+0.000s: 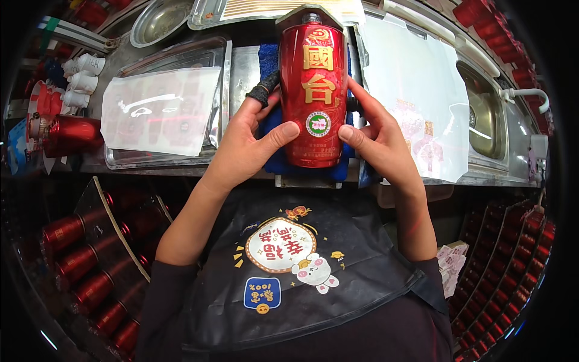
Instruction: The person applies a sticker label to a red cylindrical can, smooths it with a blue cloth, and uses a wooden stick to press the edges. They repeat this process on multiple cans, placing finished cans on a nearby tray.
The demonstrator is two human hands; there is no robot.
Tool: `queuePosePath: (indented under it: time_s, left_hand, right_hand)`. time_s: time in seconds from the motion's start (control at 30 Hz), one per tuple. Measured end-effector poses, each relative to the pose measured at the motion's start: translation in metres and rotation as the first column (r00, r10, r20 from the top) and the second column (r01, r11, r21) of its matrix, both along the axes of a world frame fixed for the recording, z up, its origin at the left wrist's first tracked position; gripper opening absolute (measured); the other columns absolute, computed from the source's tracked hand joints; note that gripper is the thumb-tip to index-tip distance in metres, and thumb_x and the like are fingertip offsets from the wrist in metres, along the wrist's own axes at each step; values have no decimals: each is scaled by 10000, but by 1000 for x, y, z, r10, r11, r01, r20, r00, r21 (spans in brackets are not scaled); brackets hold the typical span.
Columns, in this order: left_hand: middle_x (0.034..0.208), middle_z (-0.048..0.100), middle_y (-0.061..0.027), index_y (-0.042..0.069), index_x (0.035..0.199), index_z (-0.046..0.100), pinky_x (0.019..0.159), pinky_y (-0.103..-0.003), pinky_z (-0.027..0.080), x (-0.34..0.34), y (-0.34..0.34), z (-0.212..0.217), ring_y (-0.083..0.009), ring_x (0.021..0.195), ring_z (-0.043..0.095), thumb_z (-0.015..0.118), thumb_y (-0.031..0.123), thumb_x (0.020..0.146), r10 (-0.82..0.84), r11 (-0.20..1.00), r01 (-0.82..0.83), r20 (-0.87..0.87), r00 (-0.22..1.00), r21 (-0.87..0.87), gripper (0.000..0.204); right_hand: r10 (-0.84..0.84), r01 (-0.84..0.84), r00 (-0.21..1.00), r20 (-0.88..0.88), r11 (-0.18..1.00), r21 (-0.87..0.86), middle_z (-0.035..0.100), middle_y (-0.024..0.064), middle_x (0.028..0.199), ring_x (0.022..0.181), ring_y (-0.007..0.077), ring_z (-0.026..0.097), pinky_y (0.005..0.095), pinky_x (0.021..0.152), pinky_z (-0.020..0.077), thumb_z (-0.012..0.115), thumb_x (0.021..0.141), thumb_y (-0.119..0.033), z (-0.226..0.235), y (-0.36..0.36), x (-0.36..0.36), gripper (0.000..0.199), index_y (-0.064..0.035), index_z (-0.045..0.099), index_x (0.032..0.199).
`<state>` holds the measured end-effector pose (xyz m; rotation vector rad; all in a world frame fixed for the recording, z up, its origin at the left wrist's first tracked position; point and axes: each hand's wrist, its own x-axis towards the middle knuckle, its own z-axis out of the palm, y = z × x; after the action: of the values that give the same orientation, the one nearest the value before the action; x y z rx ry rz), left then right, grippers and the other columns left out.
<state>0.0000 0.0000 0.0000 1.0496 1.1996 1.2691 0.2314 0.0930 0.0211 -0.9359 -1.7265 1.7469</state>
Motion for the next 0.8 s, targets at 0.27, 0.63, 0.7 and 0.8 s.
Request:
queuePosePath:
  time_s: [0.27,0.63,0.7,0.8]
  left_hand:
    - [1552,432,-152,38,1583,294,1122,-353,414,-3,-2,-1,-215,1429,413,748,196,954,-22,999,21,-44,999,-37,792]
    - [1539,435,-193,-28,1543,312,1193,-390,325,-3,6,8,-247,1455,389,763,177,933,-4,1000,4,-3,1000,5,786]
    - [1495,480,-215,-33,1475,402,1187,-398,339,-1,14,9,-258,1438,419,794,230,918,52,998,-53,44,998,16,730]
    - [1452,519,-214,-32,1427,436,1166,-394,374,11,27,23,-258,1413,450,800,240,913,160,987,-159,130,978,-23,686]
  right_hand:
    - [-7,7,1000,4,1000,12,522,113,1463,635,-17,465,178,549,400,751,930,-151,-1,0,0,788,-43,339,1593]
    - [-52,51,998,-35,999,-19,546,134,1418,794,26,586,175,659,480,719,958,-154,1,7,-2,683,8,405,1542]
    - [-120,120,993,-7,993,-13,586,128,1354,838,44,621,177,695,499,713,967,-169,5,14,-7,633,21,445,1509]
    - [-194,194,981,16,979,-62,627,120,1258,880,74,658,201,738,522,709,980,-212,16,17,-20,543,36,504,1418]
